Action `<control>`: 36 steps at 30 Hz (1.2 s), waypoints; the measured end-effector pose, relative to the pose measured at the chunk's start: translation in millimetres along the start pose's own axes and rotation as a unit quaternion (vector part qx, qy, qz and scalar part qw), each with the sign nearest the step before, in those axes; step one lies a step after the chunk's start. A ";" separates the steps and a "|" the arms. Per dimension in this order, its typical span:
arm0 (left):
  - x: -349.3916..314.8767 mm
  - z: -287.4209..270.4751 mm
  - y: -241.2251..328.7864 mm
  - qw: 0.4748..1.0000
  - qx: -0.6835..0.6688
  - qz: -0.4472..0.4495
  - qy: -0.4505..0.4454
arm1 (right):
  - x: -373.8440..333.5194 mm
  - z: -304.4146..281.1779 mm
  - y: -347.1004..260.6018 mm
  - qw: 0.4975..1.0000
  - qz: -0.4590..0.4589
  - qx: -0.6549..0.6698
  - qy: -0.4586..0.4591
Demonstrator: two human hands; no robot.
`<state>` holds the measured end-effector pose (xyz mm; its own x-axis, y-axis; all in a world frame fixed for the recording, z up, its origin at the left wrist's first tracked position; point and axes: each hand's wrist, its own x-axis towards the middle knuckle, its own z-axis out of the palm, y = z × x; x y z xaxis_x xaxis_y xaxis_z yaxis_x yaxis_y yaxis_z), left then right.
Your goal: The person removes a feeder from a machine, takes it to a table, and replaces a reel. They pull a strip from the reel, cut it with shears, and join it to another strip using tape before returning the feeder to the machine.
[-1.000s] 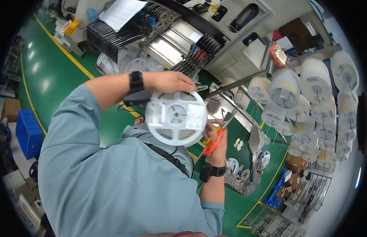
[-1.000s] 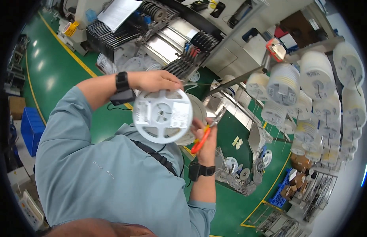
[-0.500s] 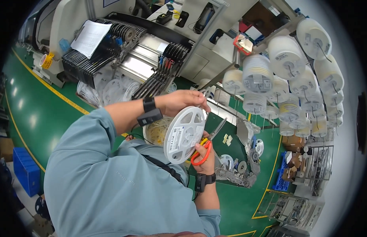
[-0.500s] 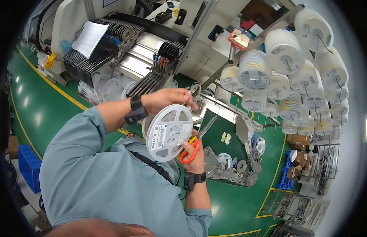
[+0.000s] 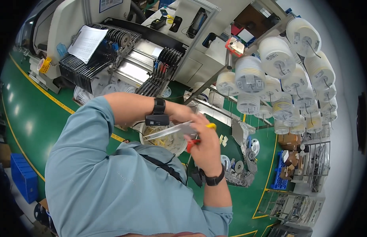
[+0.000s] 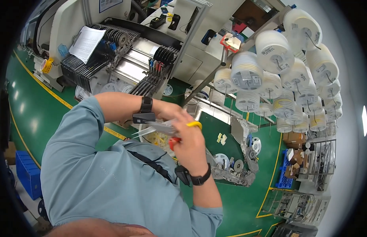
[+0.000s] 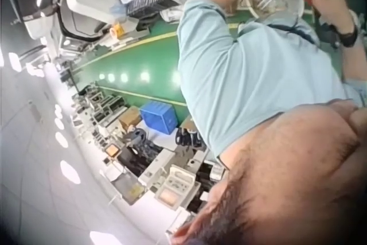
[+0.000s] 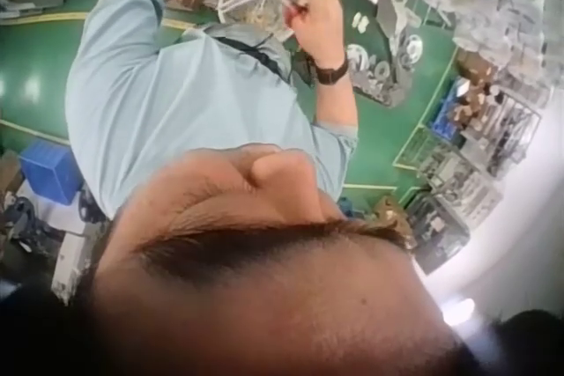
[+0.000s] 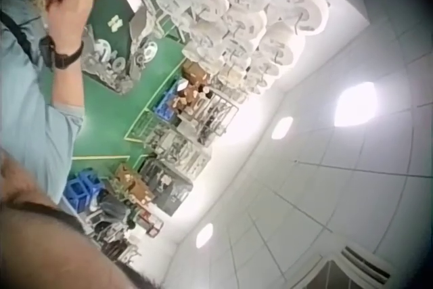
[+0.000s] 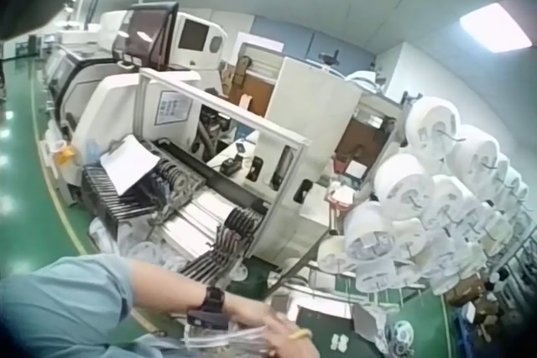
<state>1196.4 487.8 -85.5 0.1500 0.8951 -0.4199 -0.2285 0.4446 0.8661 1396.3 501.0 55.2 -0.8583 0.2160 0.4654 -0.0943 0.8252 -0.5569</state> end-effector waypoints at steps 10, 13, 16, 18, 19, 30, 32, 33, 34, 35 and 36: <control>-17.1 -60.5 -59.6 0.942 0.300 -0.039 -0.144 | 13.8 63.3 -23.8 0.972 -0.104 0.115 -0.177; -44.9 -37.5 25.6 0.957 0.246 -0.090 -0.127 | 15.6 66.3 -36.6 0.966 -0.089 0.195 -0.146; -57.3 -1.6 68.6 0.980 0.162 -0.049 -0.105 | 20.5 61.7 -61.1 0.886 -0.019 0.403 -0.229; -54.4 18.5 72.8 0.993 0.046 0.075 -0.085 | 16.2 58.8 -55.7 0.887 -0.028 0.403 -0.224; -55.2 26.2 71.6 0.992 0.044 0.075 -0.087 | 13.2 58.3 -54.2 0.886 -0.038 0.406 -0.221; -97.2 62.7 63.2 0.957 0.221 0.188 -0.006 | -59.7 -14.0 49.5 0.767 0.330 0.513 0.198; -100.3 61.7 56.0 0.959 0.223 0.174 -0.011 | -53.2 -5.2 50.5 0.733 0.326 0.551 0.231; -102.2 60.4 52.3 0.958 0.232 0.166 -0.016 | -50.7 -1.1 51.4 0.715 0.324 0.569 0.246; -105.3 59.0 49.7 0.957 0.242 0.158 -0.022 | -48.1 1.5 53.1 0.712 0.329 0.572 0.241; -110.6 57.7 48.7 0.959 0.237 0.153 -0.018 | -45.5 3.4 55.3 0.741 0.310 0.538 0.253; -117.6 56.7 49.2 0.958 0.249 0.141 -0.013 | -43.5 4.6 57.3 0.770 0.290 0.504 0.264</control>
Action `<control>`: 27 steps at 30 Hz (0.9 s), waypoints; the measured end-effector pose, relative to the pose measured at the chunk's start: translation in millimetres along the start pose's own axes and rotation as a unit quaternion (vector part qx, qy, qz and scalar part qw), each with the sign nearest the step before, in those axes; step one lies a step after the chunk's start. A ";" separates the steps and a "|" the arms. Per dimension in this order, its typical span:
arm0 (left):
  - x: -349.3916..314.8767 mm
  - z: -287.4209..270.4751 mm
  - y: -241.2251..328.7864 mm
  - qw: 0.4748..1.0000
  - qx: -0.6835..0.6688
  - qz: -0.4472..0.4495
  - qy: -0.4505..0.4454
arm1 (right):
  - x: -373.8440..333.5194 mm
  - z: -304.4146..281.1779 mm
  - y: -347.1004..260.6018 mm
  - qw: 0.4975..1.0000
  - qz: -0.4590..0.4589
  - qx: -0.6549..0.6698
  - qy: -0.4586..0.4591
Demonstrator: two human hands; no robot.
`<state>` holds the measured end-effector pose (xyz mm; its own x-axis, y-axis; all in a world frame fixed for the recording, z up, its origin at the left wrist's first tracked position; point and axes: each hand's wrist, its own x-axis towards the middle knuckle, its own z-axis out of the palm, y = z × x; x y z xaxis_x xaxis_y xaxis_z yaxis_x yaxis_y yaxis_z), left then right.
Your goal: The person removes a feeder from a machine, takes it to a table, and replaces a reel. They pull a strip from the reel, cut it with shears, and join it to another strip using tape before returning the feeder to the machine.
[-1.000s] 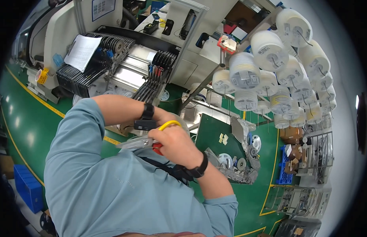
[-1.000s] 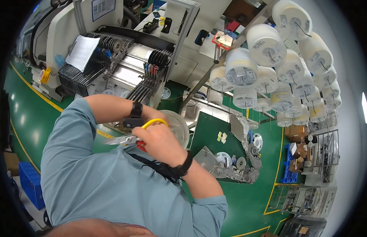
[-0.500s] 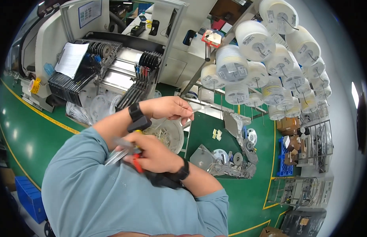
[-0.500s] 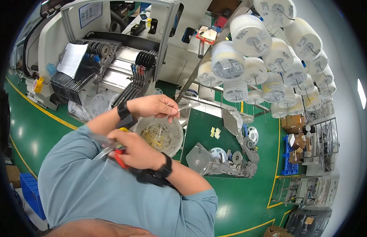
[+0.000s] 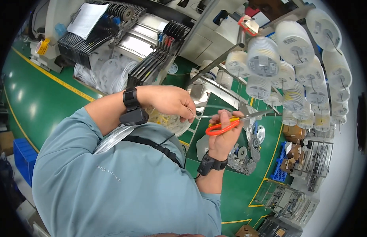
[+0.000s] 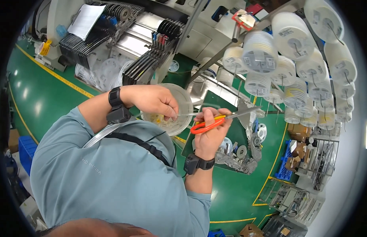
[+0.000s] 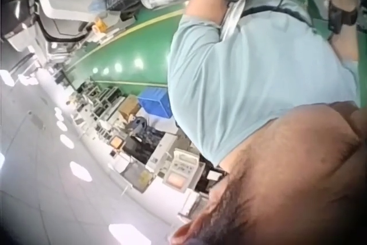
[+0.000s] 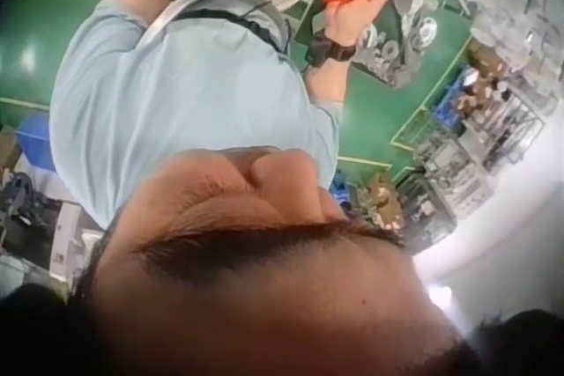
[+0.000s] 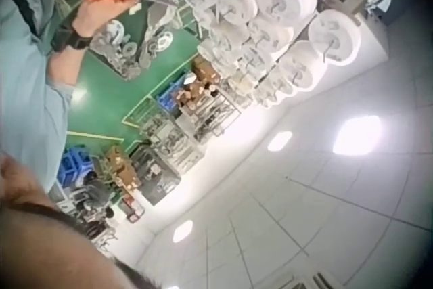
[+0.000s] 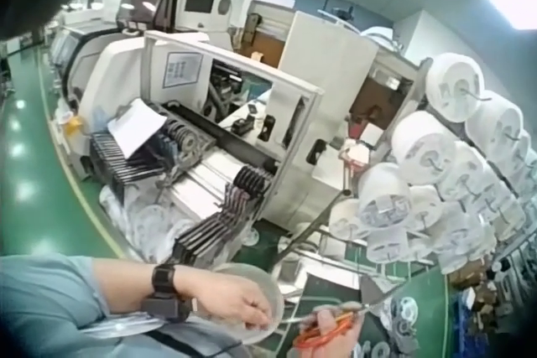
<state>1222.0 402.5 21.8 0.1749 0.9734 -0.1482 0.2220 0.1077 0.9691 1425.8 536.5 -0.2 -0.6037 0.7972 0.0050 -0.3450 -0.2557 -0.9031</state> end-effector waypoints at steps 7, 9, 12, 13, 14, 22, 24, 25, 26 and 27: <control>-37.2 -14.4 -16.2 0.999 0.023 -0.047 0.010 | 3.0 10.3 -7.3 0.983 -0.097 -0.154 -0.007; -43.4 -14.6 -16.4 0.999 0.021 -0.026 0.039 | 1.0 17.5 -7.9 0.982 -0.100 -0.158 -0.001; -45.6 -11.8 -17.6 0.997 0.006 -0.005 0.074 | -3.6 33.0 1.0 0.983 -0.094 -0.160 -0.011; -44.5 -9.4 -17.6 0.996 -0.006 0.006 0.090 | -5.5 37.7 4.1 0.983 -0.094 -0.159 -0.013; -43.0 -7.8 -17.8 0.994 -0.017 0.018 0.105 | -7.0 41.8 7.1 0.983 -0.092 -0.160 -0.016; -32.9 -4.5 -22.5 0.987 -0.067 0.003 0.145 | -14.6 44.5 13.5 0.981 -0.084 -0.176 -0.016; -35.4 -3.9 -18.9 0.984 -0.078 0.000 0.161 | -25.7 34.3 8.1 0.973 -0.043 -0.219 -0.051; -36.9 -3.6 -16.1 0.980 -0.090 -0.002 0.180 | -32.3 28.0 5.0 0.968 -0.023 -0.240 -0.069; -37.6 -3.5 -14.5 0.974 -0.101 -0.004 0.201 | -39.8 18.8 2.2 0.968 -0.024 -0.240 -0.067; -36.9 -3.4 -14.0 0.975 -0.100 -0.004 0.199 | -48.5 6.6 0.4 0.947 -0.006 -0.299 -0.113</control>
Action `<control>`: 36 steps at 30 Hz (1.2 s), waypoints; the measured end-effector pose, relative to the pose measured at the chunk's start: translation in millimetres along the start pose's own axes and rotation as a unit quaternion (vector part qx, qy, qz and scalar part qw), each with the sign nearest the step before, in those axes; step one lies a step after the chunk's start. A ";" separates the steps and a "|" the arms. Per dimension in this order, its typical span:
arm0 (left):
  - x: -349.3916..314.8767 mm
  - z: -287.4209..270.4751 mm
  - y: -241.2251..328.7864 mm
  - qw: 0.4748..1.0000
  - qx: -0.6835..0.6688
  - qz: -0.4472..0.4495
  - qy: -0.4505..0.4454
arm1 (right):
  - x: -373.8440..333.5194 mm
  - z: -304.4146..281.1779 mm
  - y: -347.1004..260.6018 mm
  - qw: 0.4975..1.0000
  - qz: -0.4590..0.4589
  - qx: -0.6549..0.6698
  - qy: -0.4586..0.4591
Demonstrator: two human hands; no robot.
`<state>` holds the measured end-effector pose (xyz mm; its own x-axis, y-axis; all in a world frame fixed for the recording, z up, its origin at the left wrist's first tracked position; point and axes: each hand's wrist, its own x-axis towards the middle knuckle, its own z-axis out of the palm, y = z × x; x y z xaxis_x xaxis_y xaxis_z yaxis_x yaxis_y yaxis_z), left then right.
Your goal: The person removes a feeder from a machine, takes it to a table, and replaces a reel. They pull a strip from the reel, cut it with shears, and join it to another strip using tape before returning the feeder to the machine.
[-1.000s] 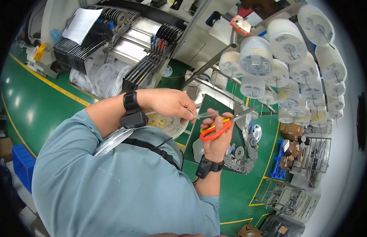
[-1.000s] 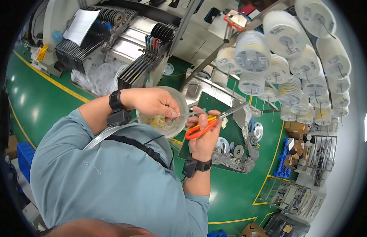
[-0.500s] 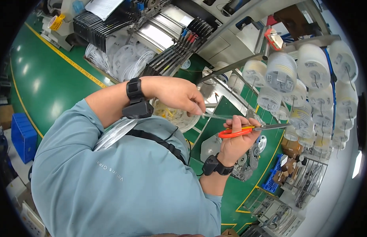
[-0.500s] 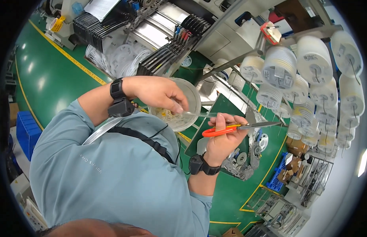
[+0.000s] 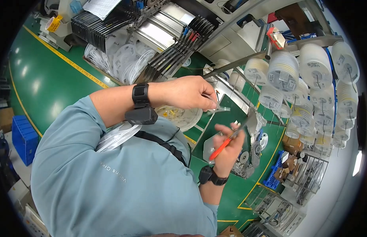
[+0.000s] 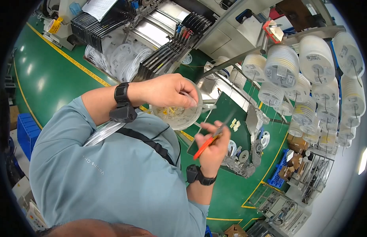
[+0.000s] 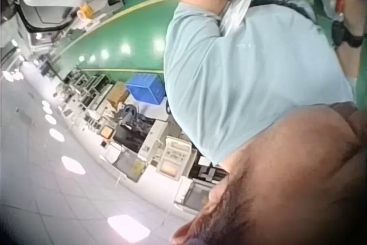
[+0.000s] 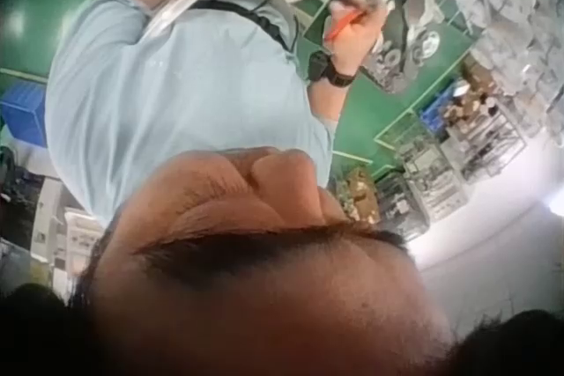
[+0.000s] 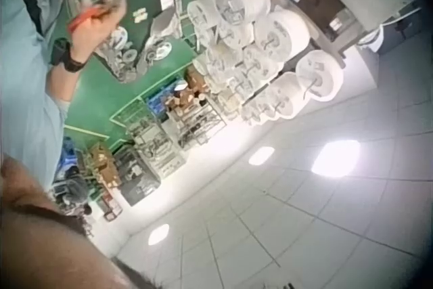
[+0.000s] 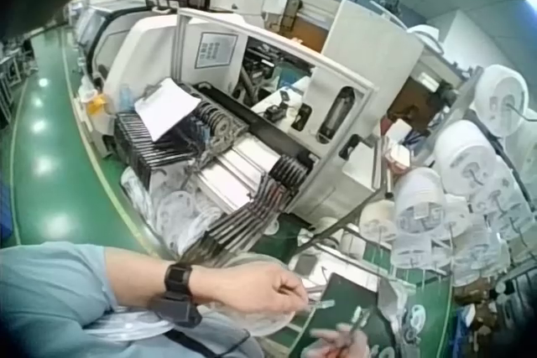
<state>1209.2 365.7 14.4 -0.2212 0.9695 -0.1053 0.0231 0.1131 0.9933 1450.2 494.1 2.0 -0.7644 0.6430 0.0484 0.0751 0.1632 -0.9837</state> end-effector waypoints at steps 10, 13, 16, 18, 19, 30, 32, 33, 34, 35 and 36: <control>12.9 12.1 -1.2 0.997 -0.018 0.052 0.046 | -32.6 5.8 18.8 0.987 0.106 -0.106 -0.049; 15.1 14.1 0.3 0.998 -0.010 0.054 0.039 | -25.3 10.8 5.8 0.990 0.097 -0.093 -0.046; 15.1 15.4 -1.4 0.998 0.000 0.048 0.033 | -27.2 7.1 2.5 0.988 0.081 -0.106 -0.084; 14.2 16.2 -2.4 0.998 -0.029 0.048 0.033 | -26.9 7.4 2.0 0.985 0.072 -0.113 -0.105; 13.4 16.0 -2.6 0.997 -0.043 0.048 0.034 | -26.0 9.5 2.8 0.987 0.074 -0.121 -0.075; 9.5 15.4 -6.2 0.995 -0.052 0.067 0.049 | -12.9 21.8 -0.6 0.963 0.029 -0.267 -0.024; 9.2 15.7 -7.5 0.994 -0.057 0.076 0.057 | -12.3 23.2 -1.9 0.965 0.020 -0.261 -0.017; 9.1 15.7 -7.3 0.994 -0.062 0.074 0.057 | -12.1 23.7 -2.2 0.966 0.016 -0.257 -0.013; 9.2 15.9 -7.2 0.994 -0.067 0.073 0.056 | -11.9 24.0 -2.3 0.966 0.016 -0.257 -0.014; 9.2 16.0 -7.1 0.993 -0.073 0.071 0.055 | -11.6 24.3 -2.4 0.965 0.013 -0.261 -0.012; 9.1 15.6 -7.2 0.993 -0.073 0.071 0.055 | -11.3 24.5 -2.4 0.964 0.010 -0.265 -0.011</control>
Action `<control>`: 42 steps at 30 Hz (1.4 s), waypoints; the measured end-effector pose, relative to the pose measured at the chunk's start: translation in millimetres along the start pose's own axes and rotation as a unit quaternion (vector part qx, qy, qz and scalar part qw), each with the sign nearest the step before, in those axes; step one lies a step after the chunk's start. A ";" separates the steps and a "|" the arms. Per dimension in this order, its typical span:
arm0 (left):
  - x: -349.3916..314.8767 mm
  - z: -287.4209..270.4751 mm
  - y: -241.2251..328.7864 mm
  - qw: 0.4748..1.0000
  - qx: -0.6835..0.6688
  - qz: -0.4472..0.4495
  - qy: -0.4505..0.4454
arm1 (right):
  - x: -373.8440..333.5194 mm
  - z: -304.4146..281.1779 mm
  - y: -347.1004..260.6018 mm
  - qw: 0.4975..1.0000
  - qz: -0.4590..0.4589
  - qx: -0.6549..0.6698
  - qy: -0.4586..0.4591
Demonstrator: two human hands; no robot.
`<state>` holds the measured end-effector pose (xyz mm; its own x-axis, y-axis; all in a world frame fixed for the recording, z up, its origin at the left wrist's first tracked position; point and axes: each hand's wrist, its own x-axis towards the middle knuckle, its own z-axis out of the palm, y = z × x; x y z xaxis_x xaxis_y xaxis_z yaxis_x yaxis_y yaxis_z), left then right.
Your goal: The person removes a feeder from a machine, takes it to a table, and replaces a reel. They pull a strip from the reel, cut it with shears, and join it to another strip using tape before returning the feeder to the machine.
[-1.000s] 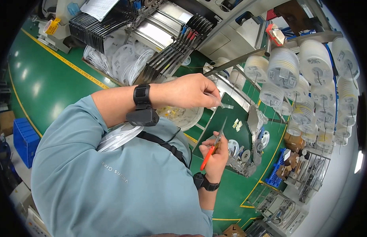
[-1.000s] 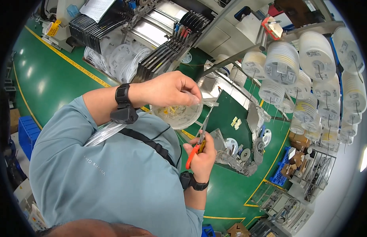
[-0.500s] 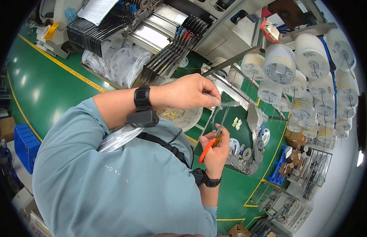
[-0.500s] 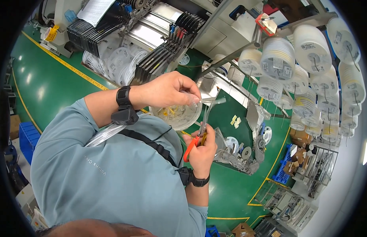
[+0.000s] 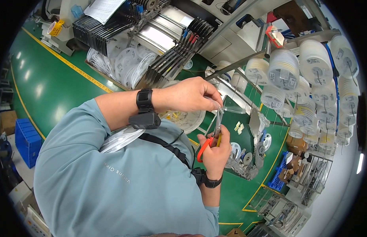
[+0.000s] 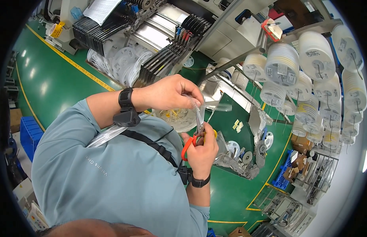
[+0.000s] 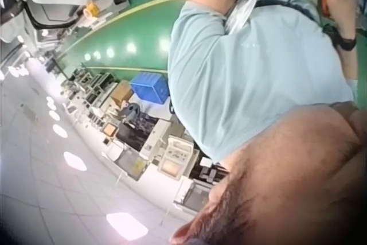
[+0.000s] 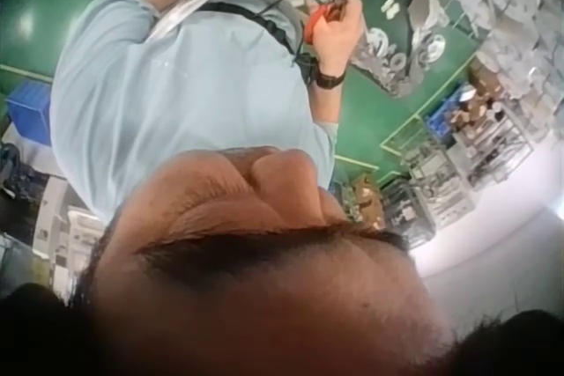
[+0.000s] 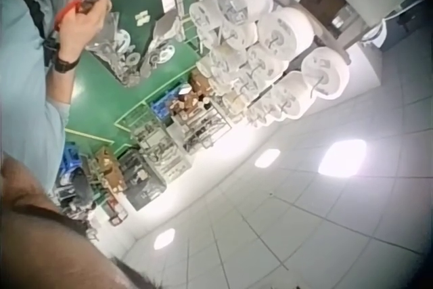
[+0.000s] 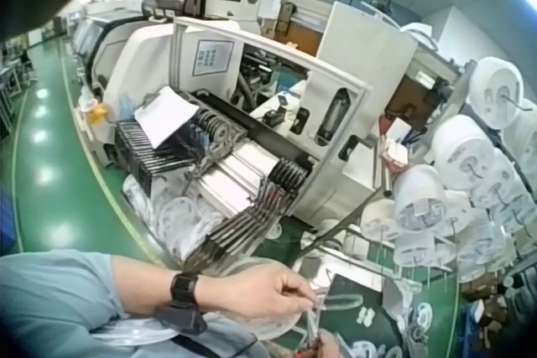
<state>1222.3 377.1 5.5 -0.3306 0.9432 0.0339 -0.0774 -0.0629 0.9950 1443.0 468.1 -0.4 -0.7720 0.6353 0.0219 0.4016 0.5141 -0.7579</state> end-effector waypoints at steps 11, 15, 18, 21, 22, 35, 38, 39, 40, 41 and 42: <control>1.9 1.6 -2.9 0.998 -0.025 -0.053 -0.005 | 1.6 -1.4 -4.0 1.000 0.005 -0.016 0.002; 4.5 5.1 -2.0 0.996 -0.045 -0.076 0.007 | 1.8 -1.0 -4.0 1.000 0.007 -0.016 0.003; 3.8 7.1 -0.1 0.995 -0.055 -0.084 0.014 | 1.6 -0.5 -3.2 1.000 0.009 -0.014 0.003; 4.3 8.3 -1.8 0.994 -0.065 -0.090 0.017 | 2.0 -0.7 -2.9 1.000 0.009 -0.016 -0.002; 4.6 8.6 -3.2 0.993 -0.070 -0.093 0.017 | 1.9 -0.7 -2.7 1.000 0.009 -0.016 -0.002; 6.6 12.0 -3.1 0.994 -0.077 -0.079 0.021 | 2.0 -1.5 -4.4 0.999 0.035 0.029 -0.010; 6.5 12.6 -2.1 0.994 -0.071 -0.082 0.023 | 1.4 -1.9 -4.3 0.998 0.038 0.038 -0.012; 6.4 12.9 -1.8 0.994 -0.068 -0.083 0.023 | 0.9 -2.1 -4.2 0.998 0.042 0.043 -0.013; 6.4 13.3 -1.3 0.994 -0.068 -0.083 0.023 | 0.4 -2.3 -3.9 0.998 0.045 0.048 -0.013; 6.3 13.8 -0.7 0.994 -0.067 -0.082 0.022 | 0.0 -2.5 -3.7 0.997 0.048 0.053 -0.014; 6.2 14.5 0.0 0.994 -0.066 -0.080 0.022 | -0.4 -2.8 -3.7 0.997 0.047 0.053 -0.013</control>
<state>1233.8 387.7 7.1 -0.3440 0.9297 -0.1316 -0.2547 0.0425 0.9661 1443.2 467.5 4.2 -0.7461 0.6622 -0.0689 0.4200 0.3879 -0.8204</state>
